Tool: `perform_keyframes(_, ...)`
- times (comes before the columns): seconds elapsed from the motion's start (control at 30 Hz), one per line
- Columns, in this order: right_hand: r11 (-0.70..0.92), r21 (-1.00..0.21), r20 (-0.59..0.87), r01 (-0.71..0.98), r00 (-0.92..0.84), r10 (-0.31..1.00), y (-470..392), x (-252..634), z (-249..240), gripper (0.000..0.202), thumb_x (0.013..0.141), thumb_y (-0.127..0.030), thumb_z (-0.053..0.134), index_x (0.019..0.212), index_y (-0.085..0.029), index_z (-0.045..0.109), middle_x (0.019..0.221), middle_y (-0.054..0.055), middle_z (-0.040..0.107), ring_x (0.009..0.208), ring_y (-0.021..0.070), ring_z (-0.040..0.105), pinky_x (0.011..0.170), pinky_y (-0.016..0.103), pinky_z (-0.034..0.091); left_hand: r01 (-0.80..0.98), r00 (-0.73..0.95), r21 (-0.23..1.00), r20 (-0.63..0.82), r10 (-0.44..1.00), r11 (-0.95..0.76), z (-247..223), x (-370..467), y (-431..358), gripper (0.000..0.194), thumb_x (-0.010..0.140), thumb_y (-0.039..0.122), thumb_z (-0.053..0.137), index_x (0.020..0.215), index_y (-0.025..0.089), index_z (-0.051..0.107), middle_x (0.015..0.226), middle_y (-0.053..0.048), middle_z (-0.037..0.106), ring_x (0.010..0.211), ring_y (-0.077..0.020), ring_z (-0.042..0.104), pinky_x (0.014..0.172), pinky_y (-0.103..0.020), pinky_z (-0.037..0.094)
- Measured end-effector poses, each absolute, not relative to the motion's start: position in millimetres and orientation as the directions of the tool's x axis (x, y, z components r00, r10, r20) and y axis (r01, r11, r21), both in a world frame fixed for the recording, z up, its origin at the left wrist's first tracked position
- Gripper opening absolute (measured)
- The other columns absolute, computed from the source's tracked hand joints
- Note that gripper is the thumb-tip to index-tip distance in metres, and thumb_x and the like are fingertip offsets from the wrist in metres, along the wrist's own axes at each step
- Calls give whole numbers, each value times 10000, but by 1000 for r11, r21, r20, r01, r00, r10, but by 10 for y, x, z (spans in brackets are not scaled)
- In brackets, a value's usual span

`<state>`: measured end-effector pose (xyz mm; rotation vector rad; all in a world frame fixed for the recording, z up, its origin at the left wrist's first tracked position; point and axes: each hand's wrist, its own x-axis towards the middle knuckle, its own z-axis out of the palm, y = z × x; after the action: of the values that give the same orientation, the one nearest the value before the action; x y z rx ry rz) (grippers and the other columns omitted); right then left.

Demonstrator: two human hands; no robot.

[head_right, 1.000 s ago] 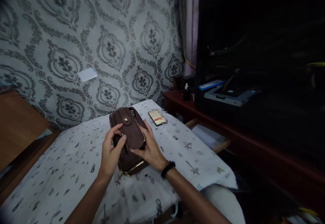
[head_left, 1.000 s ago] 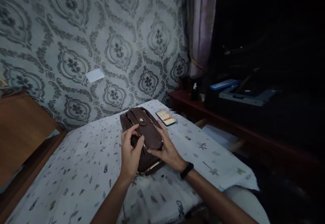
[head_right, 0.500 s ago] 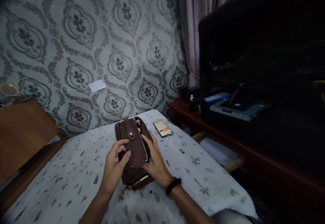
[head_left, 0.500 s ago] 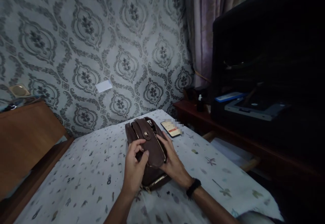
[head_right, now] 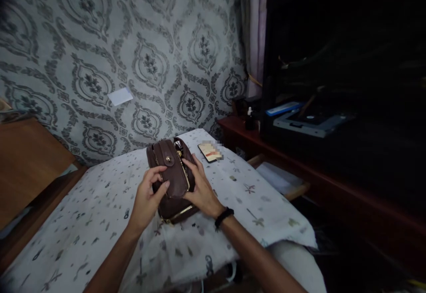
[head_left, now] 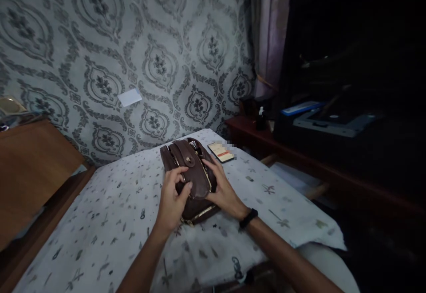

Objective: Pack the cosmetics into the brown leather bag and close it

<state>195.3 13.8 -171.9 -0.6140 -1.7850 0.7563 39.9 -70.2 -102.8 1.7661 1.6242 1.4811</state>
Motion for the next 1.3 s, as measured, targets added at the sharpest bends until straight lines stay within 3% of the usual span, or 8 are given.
perform_keyframes(0.3, 647, -761, 593, 41, -361, 720, 155, 1992, -1718, 821, 801, -435, 765, 1504, -329, 356, 1660, 95, 168, 1553, 301, 141, 1252, 538, 162, 619, -54, 731, 404, 913, -288, -846, 332, -749, 345, 793, 158, 621, 1127, 241, 606, 976, -21, 518, 925, -187, 533, 879, -312, 420)
perform_keyframes(0.5, 638, -769, 585, 32, -366, 724, 156, 1996, -1705, 785, 828, -525, 725, 1499, -331, 369, 1667, 86, 154, 1555, 296, 132, 1257, 523, 151, 642, 5, 720, 340, 940, -264, -795, 292, -739, 333, 801, 166, 605, 1126, 238, 594, 893, -2, 505, 886, -186, 531, 835, -301, 410)
perform_keyframes(0.97, 642, -766, 567, 1, -468, 677, 191, 2127, -1760, 640, 961, -545, 514, 1542, -361, 320, 1702, -10, 67, 1568, 256, 30, 1266, 502, 94, 887, 71, 407, 344, 936, -217, -754, 401, -770, 345, 818, 75, 552, 1117, 246, 567, 889, -15, 544, 938, -234, 546, 929, -409, 418)
perform_keyframes(1.13, 604, -797, 540, -17, -467, 700, 128, 2211, -1672, 649, 953, -540, 527, 1543, -357, 327, 1696, 1, 135, 1565, 256, 75, 1267, 516, 92, 905, 78, 350, 421, 904, -241, -838, 385, -769, 356, 839, 71, 533, 1144, 248, 580, 1014, -48, 592, 1065, -248, 556, 991, -437, 421)
perform_keyframes(1.3, 522, -847, 518, -97, -372, 771, 93, 2201, -1552, 705, 950, -553, 530, 1563, -322, 271, 1659, 44, 274, 1532, 244, 240, 1264, 507, 167, 868, 59, 391, 530, 846, -306, -975, 373, -830, 310, 905, 192, 547, 1209, 249, 572, 1172, -90, 608, 1194, -267, 536, 1045, -459, 423)
